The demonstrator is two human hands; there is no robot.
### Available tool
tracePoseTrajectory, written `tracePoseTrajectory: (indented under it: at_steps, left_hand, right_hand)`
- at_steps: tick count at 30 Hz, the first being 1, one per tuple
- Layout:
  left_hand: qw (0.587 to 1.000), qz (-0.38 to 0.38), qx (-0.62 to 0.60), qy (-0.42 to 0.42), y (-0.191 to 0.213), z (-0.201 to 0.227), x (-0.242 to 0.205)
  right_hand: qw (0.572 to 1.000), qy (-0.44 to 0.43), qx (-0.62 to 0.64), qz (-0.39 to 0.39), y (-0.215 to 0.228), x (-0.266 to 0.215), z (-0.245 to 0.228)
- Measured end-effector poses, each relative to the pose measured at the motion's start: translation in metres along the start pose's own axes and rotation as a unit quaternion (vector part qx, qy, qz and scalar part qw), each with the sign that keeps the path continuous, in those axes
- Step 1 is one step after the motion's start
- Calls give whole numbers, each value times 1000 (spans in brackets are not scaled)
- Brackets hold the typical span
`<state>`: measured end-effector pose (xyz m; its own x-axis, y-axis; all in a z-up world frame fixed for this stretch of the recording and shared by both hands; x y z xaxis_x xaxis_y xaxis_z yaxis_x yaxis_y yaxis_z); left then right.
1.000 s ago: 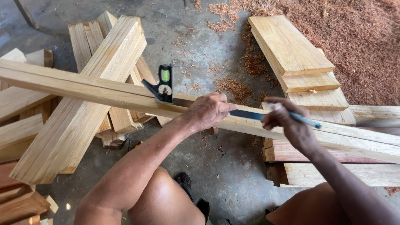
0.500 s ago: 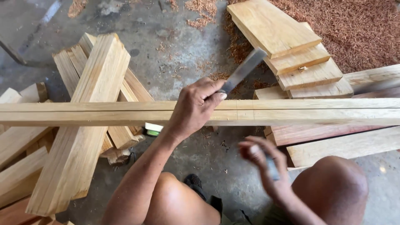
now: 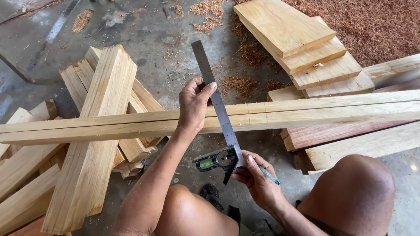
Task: Marking measurement lines on long wooden planks using a combination square and a pen for future cutting.
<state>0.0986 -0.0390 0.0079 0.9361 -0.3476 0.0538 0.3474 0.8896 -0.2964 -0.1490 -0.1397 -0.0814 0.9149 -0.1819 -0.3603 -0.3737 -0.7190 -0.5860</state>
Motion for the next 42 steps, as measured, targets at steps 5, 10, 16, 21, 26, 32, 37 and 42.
tracePoseTrajectory:
  at_steps: [5, 10, 16, 21, 26, 32, 37, 42]
  left_hand:
    - [999, -15, 38, -20, 1, -5, 1]
    - [885, -132, 430, -118, -4, 0, -18]
    - [709, -320, 610, -148, -34, -1, -50]
    - [682, -352, 609, -199, -37, -1, -58]
    - [688, -375, 580, -225, -31, -8, -53]
    - [671, -387, 605, -186, -40, -2, -59]
    - [670, -366, 615, -195, -39, -1, -60]
    - [673, -366, 613, -194, -40, -1, -59]
  right_hand:
    - [997, 19, -67, -17, -8, 4, -6]
    - [996, 81, -28, 21, -6, 21, -29]
    - [993, 98, -50, 44, 3, 35, -35]
    - [993, 103, -46, 46, 7, 42, -34]
    - [991, 117, -35, 57, 7, 43, -29]
    - [992, 98, -27, 69, -3, 41, -39]
    - [993, 93, -29, 66, 2, 44, -37]
    - [995, 87, -13, 56, 4, 46, -35]
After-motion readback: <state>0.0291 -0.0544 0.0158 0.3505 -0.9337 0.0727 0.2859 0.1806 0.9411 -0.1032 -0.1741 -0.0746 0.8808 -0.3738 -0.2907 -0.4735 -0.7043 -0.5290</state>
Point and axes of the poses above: each hand's wrist, its own x-axis towards the middle knuckle, its own y-axis out of the back of the hand, z = x × y, the point moved 7 cm from there along x, towards the middle knuckle, and after that the axes turned 3 degrees about y, right-handed, at the moved point
